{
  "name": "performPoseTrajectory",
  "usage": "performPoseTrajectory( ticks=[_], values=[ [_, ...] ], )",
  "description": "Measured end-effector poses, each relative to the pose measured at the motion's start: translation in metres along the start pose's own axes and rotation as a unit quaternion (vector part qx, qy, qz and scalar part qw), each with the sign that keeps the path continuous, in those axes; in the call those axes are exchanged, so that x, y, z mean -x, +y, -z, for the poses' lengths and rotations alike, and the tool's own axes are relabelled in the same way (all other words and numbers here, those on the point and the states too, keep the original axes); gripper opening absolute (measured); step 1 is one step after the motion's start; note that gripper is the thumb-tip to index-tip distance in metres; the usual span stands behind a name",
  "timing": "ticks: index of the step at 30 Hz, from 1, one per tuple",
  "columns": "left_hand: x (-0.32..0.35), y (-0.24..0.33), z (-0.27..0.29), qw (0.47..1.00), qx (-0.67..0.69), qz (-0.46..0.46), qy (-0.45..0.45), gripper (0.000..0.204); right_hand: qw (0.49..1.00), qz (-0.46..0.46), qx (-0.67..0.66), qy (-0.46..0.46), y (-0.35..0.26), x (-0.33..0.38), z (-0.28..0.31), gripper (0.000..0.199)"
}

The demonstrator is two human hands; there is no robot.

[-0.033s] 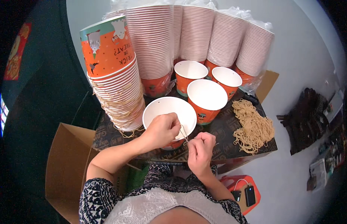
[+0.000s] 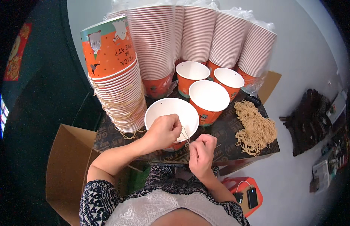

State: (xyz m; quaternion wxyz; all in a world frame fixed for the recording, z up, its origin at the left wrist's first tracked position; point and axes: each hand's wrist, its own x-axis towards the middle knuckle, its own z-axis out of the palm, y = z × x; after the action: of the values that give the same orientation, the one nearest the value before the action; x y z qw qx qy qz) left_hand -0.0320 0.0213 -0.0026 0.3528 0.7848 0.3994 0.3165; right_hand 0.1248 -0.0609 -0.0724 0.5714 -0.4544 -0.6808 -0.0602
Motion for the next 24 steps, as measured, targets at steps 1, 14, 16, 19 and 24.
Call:
performPoseTrajectory(
  ticks=[1,14,16,19,24],
  values=[
    [0.000,-0.001,0.000,1.000,0.000,0.002,0.000,0.014,1.000,-0.001,-0.002,-0.001,-0.001,0.000,0.000,0.008],
    [0.013,0.028,0.002,0.999,-0.048,-0.008,-0.020,0.014,0.918,-0.215,-0.333,-0.001,-0.002,0.007,-0.004,0.012],
    [0.014,0.029,0.002,0.999,-0.044,0.007,-0.028,0.014,0.843,-0.305,-0.443,-0.024,-0.005,0.006,-0.003,0.014],
    [0.015,0.025,0.000,0.998,-0.049,-0.001,-0.033,0.014,0.798,-0.379,-0.467,-0.024,-0.002,0.005,0.001,0.016],
    [0.019,0.026,-0.003,0.991,-0.091,-0.093,-0.021,0.009,0.895,-0.291,-0.339,0.009,0.006,0.004,-0.004,0.006]
  ],
)
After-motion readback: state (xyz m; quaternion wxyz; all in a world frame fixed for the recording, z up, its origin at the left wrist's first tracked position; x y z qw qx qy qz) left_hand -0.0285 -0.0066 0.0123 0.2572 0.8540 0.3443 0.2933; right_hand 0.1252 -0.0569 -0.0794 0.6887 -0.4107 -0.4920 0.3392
